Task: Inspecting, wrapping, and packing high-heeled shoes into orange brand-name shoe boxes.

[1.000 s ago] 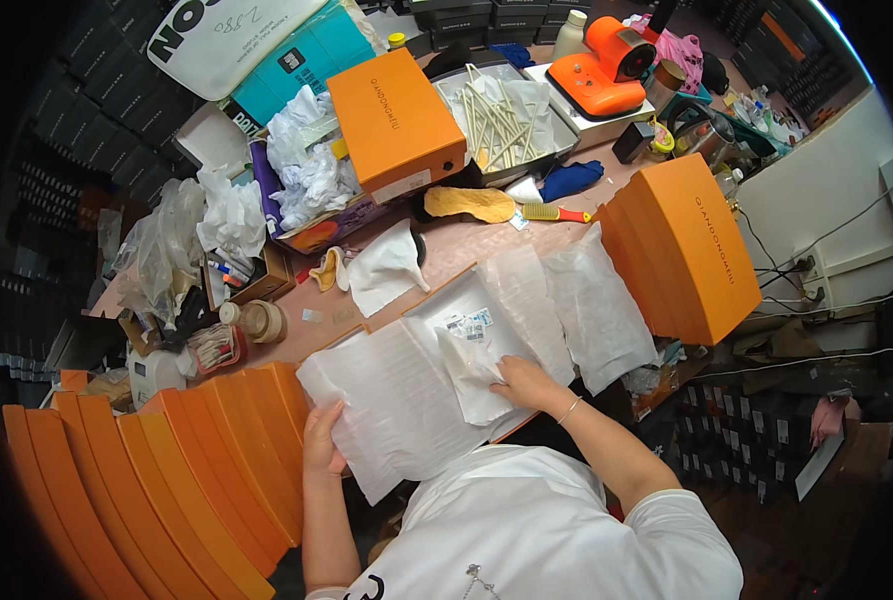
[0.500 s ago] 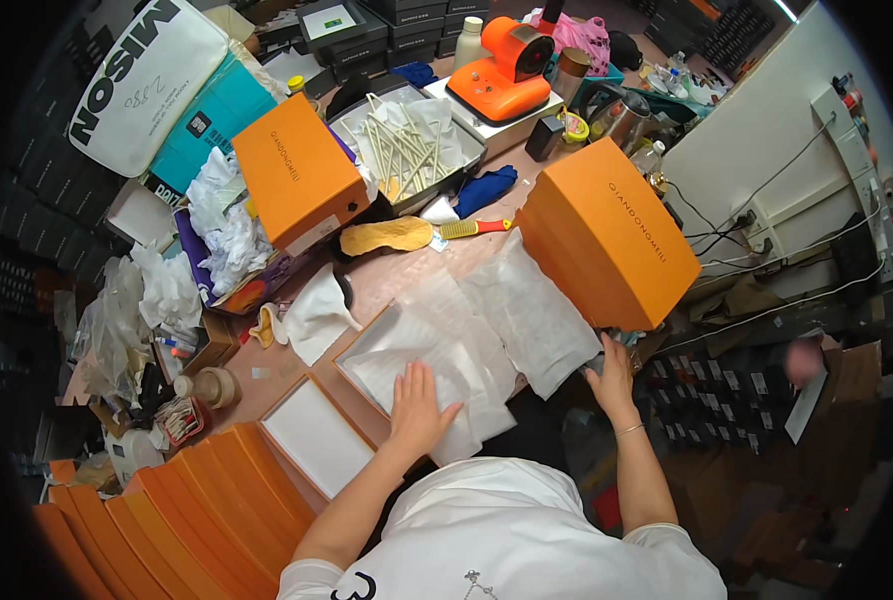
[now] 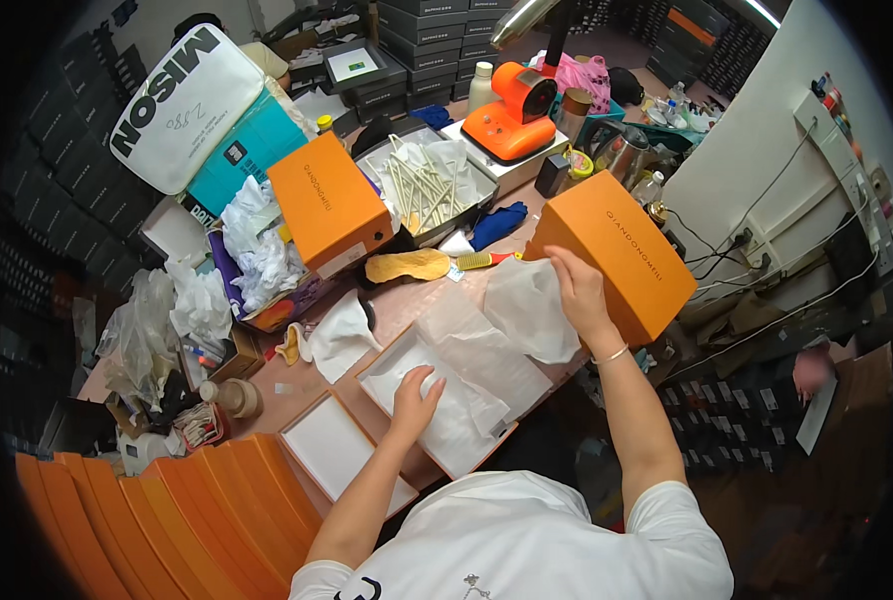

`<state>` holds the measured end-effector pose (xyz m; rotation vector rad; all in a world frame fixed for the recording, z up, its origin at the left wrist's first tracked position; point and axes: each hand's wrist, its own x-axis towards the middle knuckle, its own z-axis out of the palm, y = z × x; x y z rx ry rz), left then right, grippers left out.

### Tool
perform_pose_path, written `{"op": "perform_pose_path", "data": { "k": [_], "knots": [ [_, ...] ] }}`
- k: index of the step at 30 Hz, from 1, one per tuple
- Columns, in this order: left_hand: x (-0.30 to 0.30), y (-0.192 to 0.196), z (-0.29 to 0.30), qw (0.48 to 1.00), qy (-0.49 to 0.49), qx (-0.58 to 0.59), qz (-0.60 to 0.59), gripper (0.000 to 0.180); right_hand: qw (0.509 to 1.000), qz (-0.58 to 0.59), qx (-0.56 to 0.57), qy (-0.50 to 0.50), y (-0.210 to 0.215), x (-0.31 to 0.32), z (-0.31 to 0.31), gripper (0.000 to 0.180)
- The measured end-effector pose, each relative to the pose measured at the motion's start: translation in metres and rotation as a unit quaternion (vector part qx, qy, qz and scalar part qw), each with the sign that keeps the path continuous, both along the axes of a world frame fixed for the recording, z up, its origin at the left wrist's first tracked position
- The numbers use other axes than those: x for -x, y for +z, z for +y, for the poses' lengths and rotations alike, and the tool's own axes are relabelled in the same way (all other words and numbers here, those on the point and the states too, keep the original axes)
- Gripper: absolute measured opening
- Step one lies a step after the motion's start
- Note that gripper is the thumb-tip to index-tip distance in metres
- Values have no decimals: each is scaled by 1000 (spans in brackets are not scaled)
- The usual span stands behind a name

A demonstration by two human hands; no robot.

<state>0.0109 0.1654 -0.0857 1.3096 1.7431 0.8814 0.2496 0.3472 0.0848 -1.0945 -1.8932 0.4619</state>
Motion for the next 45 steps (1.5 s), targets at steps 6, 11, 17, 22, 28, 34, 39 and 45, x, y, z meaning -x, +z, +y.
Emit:
{"op": "perform_pose_path", "data": {
  "k": [6, 11, 17, 22, 28, 34, 39, 45],
  "knots": [
    [5, 77, 3, 897, 144, -72, -411, 41, 981, -51, 69, 175, 125, 72, -23, 42],
    [0, 58, -25, 894, 153, -13, -421, 40, 937, -332, 39, 100, 48, 54, 7, 101],
    [-8, 61, -41, 895, 146, 18, -420, 40, 928, -349, 106, 77, -15, 69, 56, 50],
    [4, 72, -40, 881, 131, 0, -454, 43, 968, -222, -43, 104, 43, 53, 62, 14],
    [7, 114, 6, 717, 174, 44, -673, 65, 942, -168, -76, 280, 172, 90, -54, 30],
    [-4, 124, 0, 572, -17, 3, -820, 55, 843, 18, 190, 502, 100, 115, -158, 28],
    [59, 80, -112, 886, 220, -62, -402, 56, 658, -68, 528, 533, 2, 73, -184, 28],
    [126, 148, -119, 997, -28, -11, 69, 83, 626, 246, 624, 398, -41, 45, -178, 91]
  ]
}}
